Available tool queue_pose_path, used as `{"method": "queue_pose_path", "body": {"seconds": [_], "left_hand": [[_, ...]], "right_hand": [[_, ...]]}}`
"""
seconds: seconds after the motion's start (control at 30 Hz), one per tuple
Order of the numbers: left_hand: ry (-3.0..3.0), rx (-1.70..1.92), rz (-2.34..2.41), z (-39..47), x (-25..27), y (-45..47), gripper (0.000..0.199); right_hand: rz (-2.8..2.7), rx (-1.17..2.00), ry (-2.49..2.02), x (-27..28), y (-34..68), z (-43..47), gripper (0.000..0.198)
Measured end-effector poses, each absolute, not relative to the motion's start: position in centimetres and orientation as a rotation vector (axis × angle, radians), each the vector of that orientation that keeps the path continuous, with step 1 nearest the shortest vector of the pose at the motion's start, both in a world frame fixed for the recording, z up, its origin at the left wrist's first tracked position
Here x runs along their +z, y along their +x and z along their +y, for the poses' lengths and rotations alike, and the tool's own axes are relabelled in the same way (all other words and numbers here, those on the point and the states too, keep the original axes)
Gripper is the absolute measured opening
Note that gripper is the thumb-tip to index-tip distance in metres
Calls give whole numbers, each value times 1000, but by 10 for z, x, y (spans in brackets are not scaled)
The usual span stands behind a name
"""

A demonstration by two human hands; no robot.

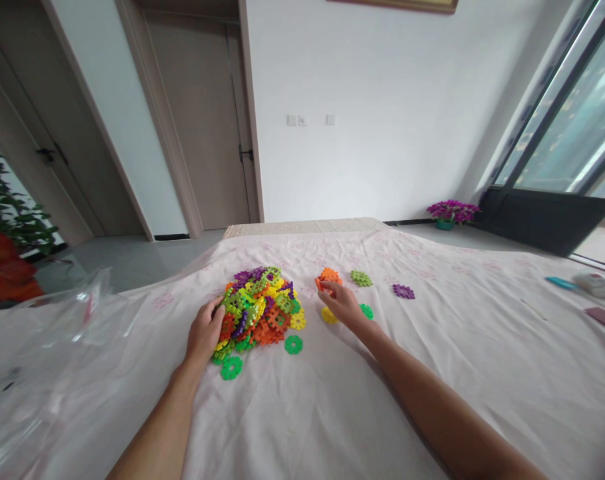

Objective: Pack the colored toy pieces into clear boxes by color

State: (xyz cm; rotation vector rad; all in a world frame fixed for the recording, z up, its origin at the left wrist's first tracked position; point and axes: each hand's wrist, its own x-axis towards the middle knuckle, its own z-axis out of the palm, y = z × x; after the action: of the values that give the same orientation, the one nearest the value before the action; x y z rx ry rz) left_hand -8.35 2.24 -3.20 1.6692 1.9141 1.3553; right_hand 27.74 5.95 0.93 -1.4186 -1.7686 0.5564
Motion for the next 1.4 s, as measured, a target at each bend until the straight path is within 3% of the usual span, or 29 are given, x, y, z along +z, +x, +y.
{"method": "queue_pose_path", "body": {"seconds": [0.13, 0.23, 0.3, 0.53, 0.77, 1.1, 1.27, 1.4], "left_hand": [[1671, 1358, 1911, 22, -32, -84, 43], [1667, 1357, 1910, 21, -31, -83, 44], [1668, 1354, 1911, 20, -30, -83, 44], [1673, 1336, 1916, 20, -29, -82, 44], [1692, 1356, 1914, 23, -33, -85, 42], [1689, 1358, 1902, 22, -33, -84, 42], [1686, 1357, 1901, 22, -32, -83, 43], [1683, 1351, 1908, 22, -32, -83, 43]], "right_hand": [[-1383, 979, -1347, 8, 279, 70, 30], [-1245, 1037, -1309, 7, 282, 74, 22], [-1249, 999, -1309, 3, 285, 77, 19], [-1282, 828, -1357, -14, 290, 84, 49], [-1588, 502, -1457, -15, 293, 85, 27], [-1892, 130, -1569, -18, 294, 90, 21], [-2057, 42, -1565, -13, 289, 85, 29], [-2234, -15, -1512, -6, 285, 82, 18]]}}
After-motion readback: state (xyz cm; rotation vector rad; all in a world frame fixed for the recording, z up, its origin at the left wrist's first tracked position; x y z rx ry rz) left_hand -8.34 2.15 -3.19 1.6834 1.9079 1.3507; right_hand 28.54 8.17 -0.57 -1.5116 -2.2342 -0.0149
